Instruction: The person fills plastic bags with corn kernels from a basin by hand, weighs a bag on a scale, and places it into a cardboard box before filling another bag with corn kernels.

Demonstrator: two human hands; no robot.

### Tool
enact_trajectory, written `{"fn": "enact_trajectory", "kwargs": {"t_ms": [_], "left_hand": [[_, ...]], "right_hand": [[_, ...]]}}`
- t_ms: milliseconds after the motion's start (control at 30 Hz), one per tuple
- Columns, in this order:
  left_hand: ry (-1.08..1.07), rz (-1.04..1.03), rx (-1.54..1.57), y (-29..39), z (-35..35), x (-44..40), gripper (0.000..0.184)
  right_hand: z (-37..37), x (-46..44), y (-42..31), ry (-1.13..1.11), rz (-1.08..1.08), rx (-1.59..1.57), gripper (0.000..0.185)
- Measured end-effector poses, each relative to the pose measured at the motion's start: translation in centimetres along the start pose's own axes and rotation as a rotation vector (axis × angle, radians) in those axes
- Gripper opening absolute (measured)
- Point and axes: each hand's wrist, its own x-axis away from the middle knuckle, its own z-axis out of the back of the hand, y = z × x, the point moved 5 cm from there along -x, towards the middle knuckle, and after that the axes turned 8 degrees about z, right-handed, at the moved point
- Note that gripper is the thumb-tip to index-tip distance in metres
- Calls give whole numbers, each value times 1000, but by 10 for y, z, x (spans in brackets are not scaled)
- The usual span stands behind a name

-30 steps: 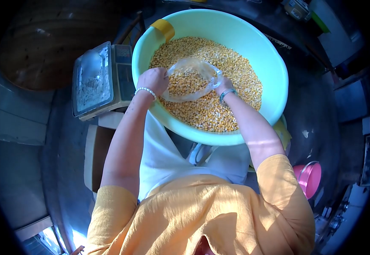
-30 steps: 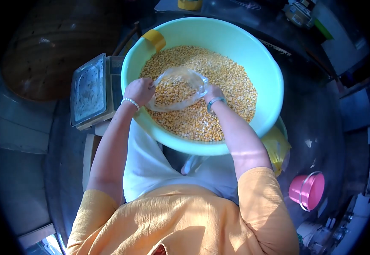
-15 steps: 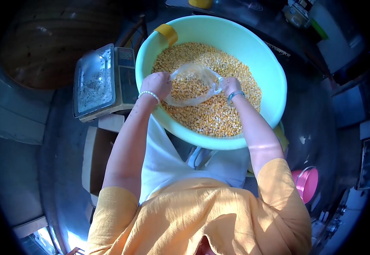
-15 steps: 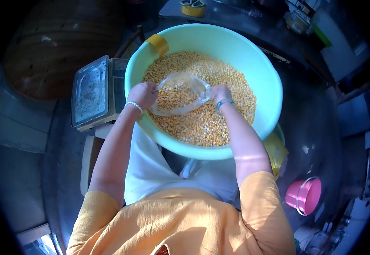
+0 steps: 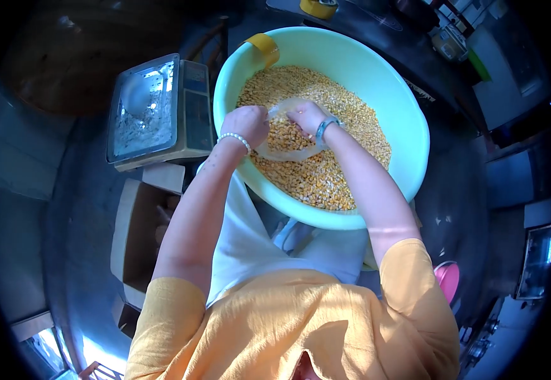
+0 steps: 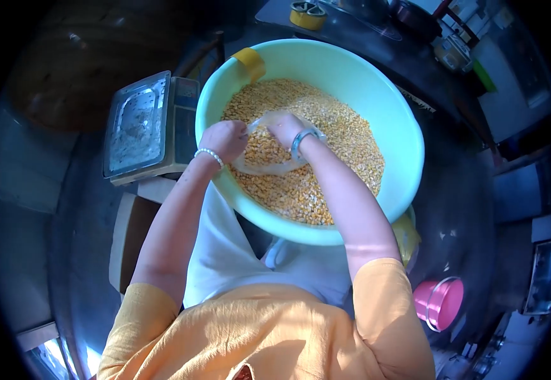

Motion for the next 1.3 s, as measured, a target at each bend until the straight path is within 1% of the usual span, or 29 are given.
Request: {"fn": "enact_trajectory", "kwargs": {"t_ms": [67,100,200,233,333,433,533,633,700,733,767,800,867,967,1067,1133,1200,1267,1300], "left_hand": [[6,-11,6,-1,0,1,17],[8,-18,9,-1,0,1,17],[-11,-10,22,-1,-1,1,17],[2,-8,28,-1,-1,0,17],[24,-14,30,-2,-1,0,16],[23,-29,13,-4,-4,-2,16],[21,-33,4,-3,-4,-1,16],[9,-27,0,-1,-3,-1,17],[-12,-11,1,1,0,1,18],[-5,-11,1,2,0,1,18],[2,-12,0,2,1,2,18],[8,-12,-1,2,1,2,18],[15,-8,-1,1,0,1,17],[17,-3,-22,3,0,2,17],[2,6,-35,4,2,2,17],[-10,13,-14,4,1,2,18],[-15,14,30,2,0,1,23],[-25,3,6,7,4,4,27],[-29,0,-6,8,6,5,29]], "right_hand": [[-5,-18,27,121,35,45,18],[-4,-31,45,156,59,146,28],[9,-34,52,185,-56,351,29],[13,-32,51,166,-109,326,32],[21,-19,34,98,-101,410,28],[21,6,23,173,-242,60,24],[26,3,29,90,-119,165,26],[17,18,14,115,419,506,30],[-4,42,3,-29,484,592,33],[-15,57,-4,-56,624,664,36],[-25,72,-9,-159,666,708,38],[-35,82,-11,-200,773,766,25],[-48,98,-11,-336,775,865,26],[-44,97,-7,-265,945,778,26],[5,97,-26,169,1092,321,26],[41,89,-25,456,827,40,19],[72,69,3,632,656,-78,17],[89,44,52,717,411,-230,18],[92,37,75,700,307,-108,19]]}}
